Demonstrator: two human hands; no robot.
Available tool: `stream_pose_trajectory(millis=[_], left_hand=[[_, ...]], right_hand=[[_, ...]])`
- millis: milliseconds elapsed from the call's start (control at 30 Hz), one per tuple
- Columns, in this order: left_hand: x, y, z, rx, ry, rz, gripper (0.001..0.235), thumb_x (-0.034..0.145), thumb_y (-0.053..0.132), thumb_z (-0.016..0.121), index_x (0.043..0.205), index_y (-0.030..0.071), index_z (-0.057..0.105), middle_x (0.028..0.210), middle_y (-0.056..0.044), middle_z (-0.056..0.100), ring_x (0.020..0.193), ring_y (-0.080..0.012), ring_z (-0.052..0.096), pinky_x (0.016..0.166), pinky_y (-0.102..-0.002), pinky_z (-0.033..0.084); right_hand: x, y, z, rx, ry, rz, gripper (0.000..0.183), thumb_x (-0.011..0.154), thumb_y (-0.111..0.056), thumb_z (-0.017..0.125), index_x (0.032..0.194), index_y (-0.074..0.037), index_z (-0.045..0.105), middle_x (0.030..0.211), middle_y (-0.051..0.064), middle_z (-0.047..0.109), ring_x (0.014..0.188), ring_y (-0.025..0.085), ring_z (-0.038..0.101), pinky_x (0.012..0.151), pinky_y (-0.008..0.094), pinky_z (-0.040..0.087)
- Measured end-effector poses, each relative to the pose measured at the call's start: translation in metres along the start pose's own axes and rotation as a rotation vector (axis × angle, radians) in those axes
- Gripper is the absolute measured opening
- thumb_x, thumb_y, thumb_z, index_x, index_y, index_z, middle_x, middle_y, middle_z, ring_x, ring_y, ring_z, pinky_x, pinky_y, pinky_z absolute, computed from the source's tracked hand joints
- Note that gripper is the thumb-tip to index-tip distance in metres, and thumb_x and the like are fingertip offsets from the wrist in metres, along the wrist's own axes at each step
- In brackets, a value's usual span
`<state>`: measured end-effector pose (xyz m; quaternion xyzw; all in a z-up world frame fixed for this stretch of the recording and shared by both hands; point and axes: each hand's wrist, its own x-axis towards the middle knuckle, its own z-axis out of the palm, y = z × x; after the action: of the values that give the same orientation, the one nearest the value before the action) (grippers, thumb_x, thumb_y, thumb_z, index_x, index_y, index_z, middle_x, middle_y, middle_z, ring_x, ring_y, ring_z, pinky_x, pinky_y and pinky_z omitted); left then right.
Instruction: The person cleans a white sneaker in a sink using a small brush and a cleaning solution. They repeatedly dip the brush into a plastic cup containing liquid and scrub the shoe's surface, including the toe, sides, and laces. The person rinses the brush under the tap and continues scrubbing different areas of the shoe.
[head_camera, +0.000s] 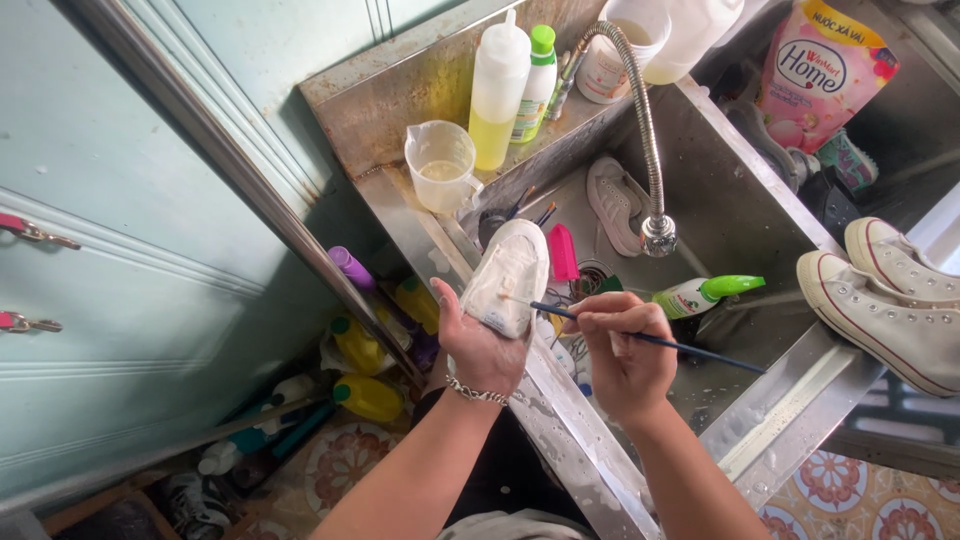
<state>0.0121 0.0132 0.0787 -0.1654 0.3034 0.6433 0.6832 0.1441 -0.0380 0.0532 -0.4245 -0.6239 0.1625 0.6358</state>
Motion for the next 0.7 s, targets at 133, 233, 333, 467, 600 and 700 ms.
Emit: stream_pose_trajectory(millis=[133,233,333,467,600,700], left_hand=[[0.000,0.001,-0.005,-0.010,0.004,-0.027,0.115,0.120,0.075,0.058,0.195,-0.006,0.027,0.201,-0.040,0.023,0.187,-0.0580,0.018,0.150,-0.077,0.016],[0.013,0.001,-0.022,-0.007,0.032,-0.087,0.111,0.115,0.078,0.059,0.189,-0.005,0.044,0.190,-0.037,0.049,0.180,-0.0546,0.044,0.146,-0.072,0.036],[0.006,0.004,-0.014,-0.002,0.049,-0.072,0.105,0.118,0.074,0.055,0.188,-0.004,0.046,0.190,-0.037,0.050,0.178,-0.0572,0.045,0.145,-0.073,0.038],[0.010,0.000,-0.018,-0.048,0.041,-0.067,0.105,0.120,0.075,0.052,0.187,-0.005,0.048,0.190,-0.035,0.051,0.177,-0.0565,0.047,0.144,-0.072,0.039],[0.007,-0.003,-0.014,-0.090,0.084,-0.051,0.097,0.119,0.070,0.057,0.187,0.001,0.053,0.189,-0.032,0.055,0.174,-0.0560,0.053,0.143,-0.070,0.044],[0.013,-0.002,-0.023,-0.061,0.101,-0.058,0.092,0.118,0.069,0.058,0.184,0.005,0.057,0.182,-0.029,0.063,0.170,-0.0518,0.059,0.141,-0.069,0.048]], right_hand=[[0.051,0.026,0.025,-0.092,0.075,-0.069,0.024,0.117,0.001,0.082,0.104,-0.006,0.063,0.100,0.017,0.085,0.068,0.011,0.070,0.055,0.021,0.040],[0.094,0.067,0.062,0.077,0.068,0.001,0.016,0.121,0.007,0.075,0.117,-0.002,0.064,0.114,0.026,0.084,0.087,0.032,0.087,0.076,0.038,0.068],[0.126,0.108,0.103,-0.085,-0.046,0.114,0.008,0.122,-0.004,0.081,0.115,-0.003,0.076,0.086,0.015,0.087,0.071,0.025,0.080,0.073,0.039,0.062],[0.135,0.171,0.140,-0.451,-0.322,0.031,0.014,0.107,-0.013,0.093,0.113,-0.012,0.080,0.092,0.018,0.085,0.087,0.047,0.083,0.078,0.062,0.065],[0.135,0.184,0.146,-0.385,-0.329,0.211,0.012,0.108,-0.023,0.095,0.115,-0.023,0.086,0.096,0.008,0.088,0.093,0.037,0.087,0.087,0.053,0.068],[0.134,0.125,0.109,-0.303,-0.103,0.227,0.008,0.114,-0.013,0.090,0.116,-0.015,0.083,0.081,0.011,0.086,0.083,0.029,0.090,0.081,0.044,0.072]])
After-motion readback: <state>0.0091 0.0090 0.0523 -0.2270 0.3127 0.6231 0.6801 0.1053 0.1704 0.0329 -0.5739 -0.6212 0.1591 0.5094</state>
